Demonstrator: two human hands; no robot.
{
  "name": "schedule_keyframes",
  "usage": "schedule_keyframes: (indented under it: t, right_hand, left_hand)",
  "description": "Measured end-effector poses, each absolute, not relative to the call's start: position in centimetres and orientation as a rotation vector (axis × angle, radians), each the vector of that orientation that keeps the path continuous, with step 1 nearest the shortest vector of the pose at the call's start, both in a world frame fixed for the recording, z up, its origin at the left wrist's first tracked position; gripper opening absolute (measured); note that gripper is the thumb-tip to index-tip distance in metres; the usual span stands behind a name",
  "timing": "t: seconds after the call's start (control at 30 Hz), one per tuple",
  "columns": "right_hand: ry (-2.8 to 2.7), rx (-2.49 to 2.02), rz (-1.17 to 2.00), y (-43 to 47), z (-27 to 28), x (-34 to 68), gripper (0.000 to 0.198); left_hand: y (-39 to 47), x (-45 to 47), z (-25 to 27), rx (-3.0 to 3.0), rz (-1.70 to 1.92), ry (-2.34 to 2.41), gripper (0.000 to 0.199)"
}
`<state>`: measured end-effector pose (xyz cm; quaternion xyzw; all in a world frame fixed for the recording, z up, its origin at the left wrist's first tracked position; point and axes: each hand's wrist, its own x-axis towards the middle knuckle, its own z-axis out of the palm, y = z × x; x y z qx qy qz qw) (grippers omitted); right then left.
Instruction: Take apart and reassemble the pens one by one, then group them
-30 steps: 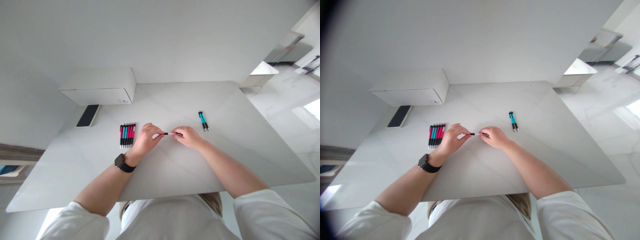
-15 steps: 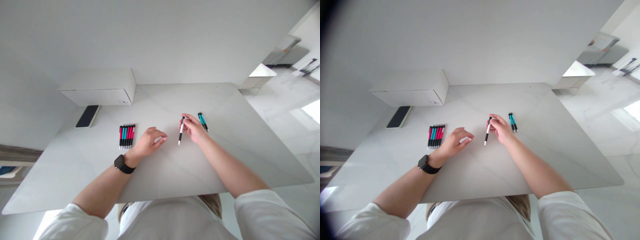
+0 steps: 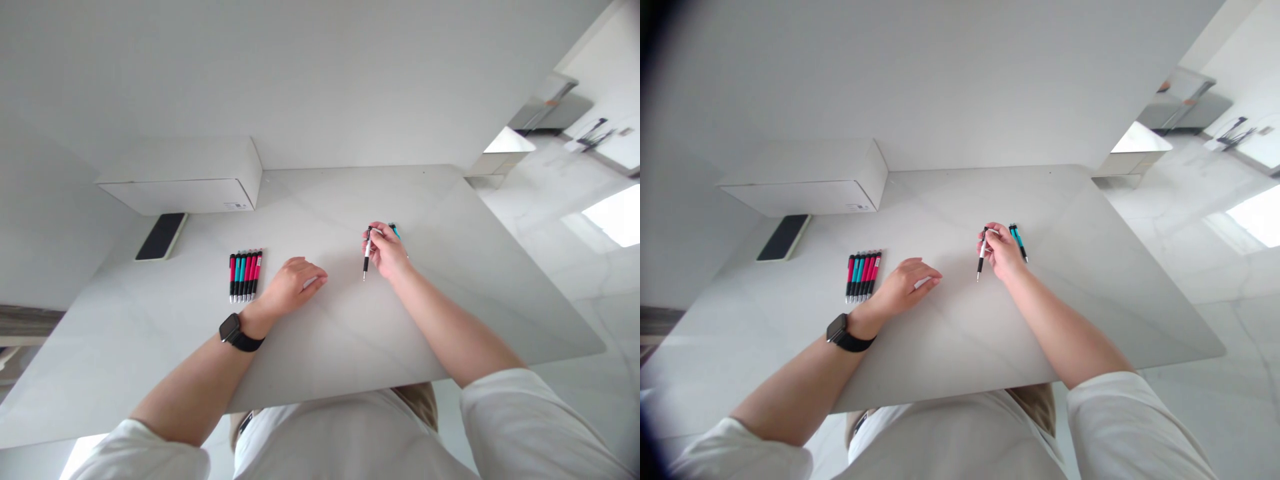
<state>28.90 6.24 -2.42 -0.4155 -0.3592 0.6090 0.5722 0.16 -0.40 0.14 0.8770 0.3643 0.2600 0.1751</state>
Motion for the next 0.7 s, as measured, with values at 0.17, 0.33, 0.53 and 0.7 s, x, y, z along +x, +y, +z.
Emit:
schedule_keyframes:
  t: [0.17,0.33,0.53,0.7]
  right_hand:
    - [-0.847,-1.012,1.408,6.19,-2.38,28.84,0.045]
    - [-0.834,-0.993,1.427,6.28,-2.36,28.82,0.043]
    - [-0.827,-1.005,1.412,6.31,-2.46,28.84,0.044]
    - [-0.811,-1.011,1.431,6.36,-2.55,28.89,0.044]
  left_hand:
    - [-0.29,0.15,0.06,2.497,0.730,1.015,0.025]
    - [-0.26,0.12,-0.17,2.503,0.737,1.007,0.024]
    - [-0.26,0.09,-0.30,2.507,0.702,1.005,0.023]
    - [-0.23,0.09,-0.30,2.516,0.687,0.999,0.023]
